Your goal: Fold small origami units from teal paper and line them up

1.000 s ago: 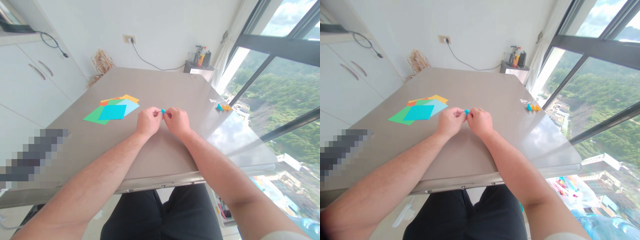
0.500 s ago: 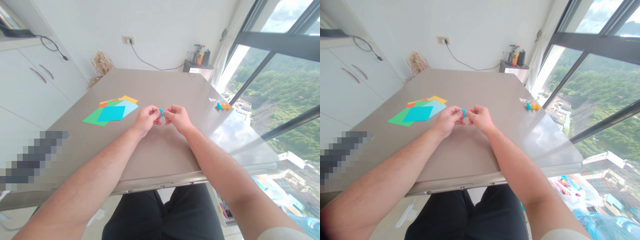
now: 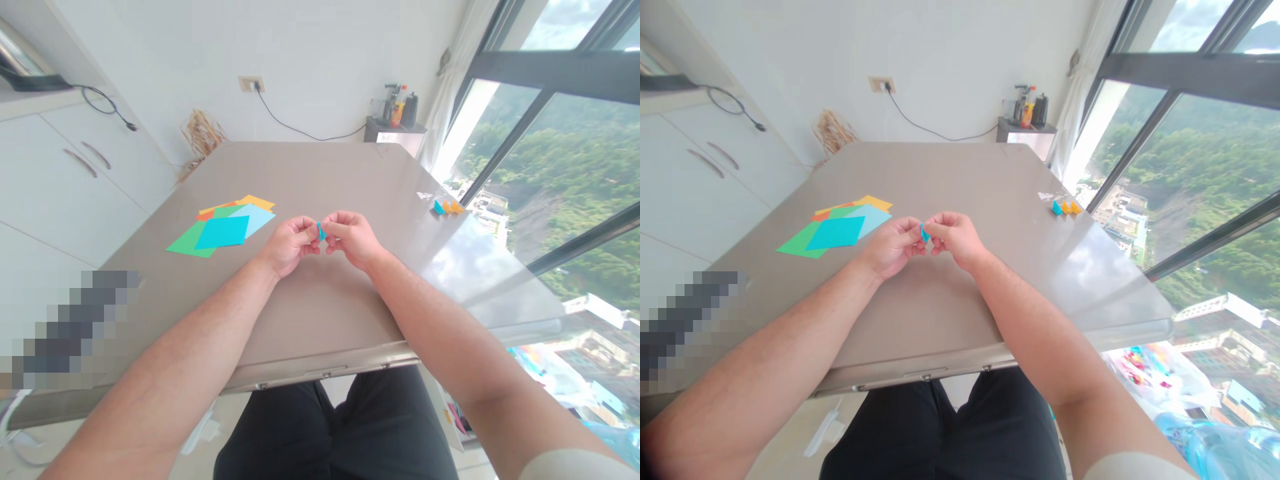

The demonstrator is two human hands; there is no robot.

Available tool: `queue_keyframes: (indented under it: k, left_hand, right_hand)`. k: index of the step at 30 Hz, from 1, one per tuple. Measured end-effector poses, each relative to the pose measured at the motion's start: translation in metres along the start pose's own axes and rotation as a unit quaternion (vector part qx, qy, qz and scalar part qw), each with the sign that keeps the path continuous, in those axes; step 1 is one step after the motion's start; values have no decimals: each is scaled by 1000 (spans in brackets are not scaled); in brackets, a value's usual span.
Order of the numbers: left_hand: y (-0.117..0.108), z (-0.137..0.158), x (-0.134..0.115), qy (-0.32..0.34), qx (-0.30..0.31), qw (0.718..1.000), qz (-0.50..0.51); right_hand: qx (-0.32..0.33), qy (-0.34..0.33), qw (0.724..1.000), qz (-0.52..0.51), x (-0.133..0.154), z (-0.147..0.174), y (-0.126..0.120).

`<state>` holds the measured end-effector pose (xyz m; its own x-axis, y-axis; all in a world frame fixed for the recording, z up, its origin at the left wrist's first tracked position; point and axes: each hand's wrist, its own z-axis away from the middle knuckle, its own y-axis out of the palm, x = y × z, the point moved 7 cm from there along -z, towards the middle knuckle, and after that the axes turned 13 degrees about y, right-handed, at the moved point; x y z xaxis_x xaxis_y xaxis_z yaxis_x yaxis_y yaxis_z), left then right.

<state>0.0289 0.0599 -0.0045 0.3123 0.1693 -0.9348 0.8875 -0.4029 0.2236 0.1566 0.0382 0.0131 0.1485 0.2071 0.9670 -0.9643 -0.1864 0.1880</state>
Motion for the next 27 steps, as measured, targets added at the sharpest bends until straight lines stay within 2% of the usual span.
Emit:
queue_keyframes:
  k: [5, 11, 18, 27]
  left_hand:
    - [5, 2, 4, -26, 23, 999, 2]
    - [-1, -2, -3, 2, -11, 1000, 18]
    - [6, -1, -3, 13, 26, 1000, 8]
    - [11, -1, -5, 18, 38, 999, 20]
  right_hand:
    - [26, 8, 1000, -2, 0, 0, 2]
    - [22, 13, 1000, 1, -2, 1, 4]
    - [58, 5, 998, -4, -4, -1, 10]
    - [62, 12, 998, 25, -6, 0, 17]
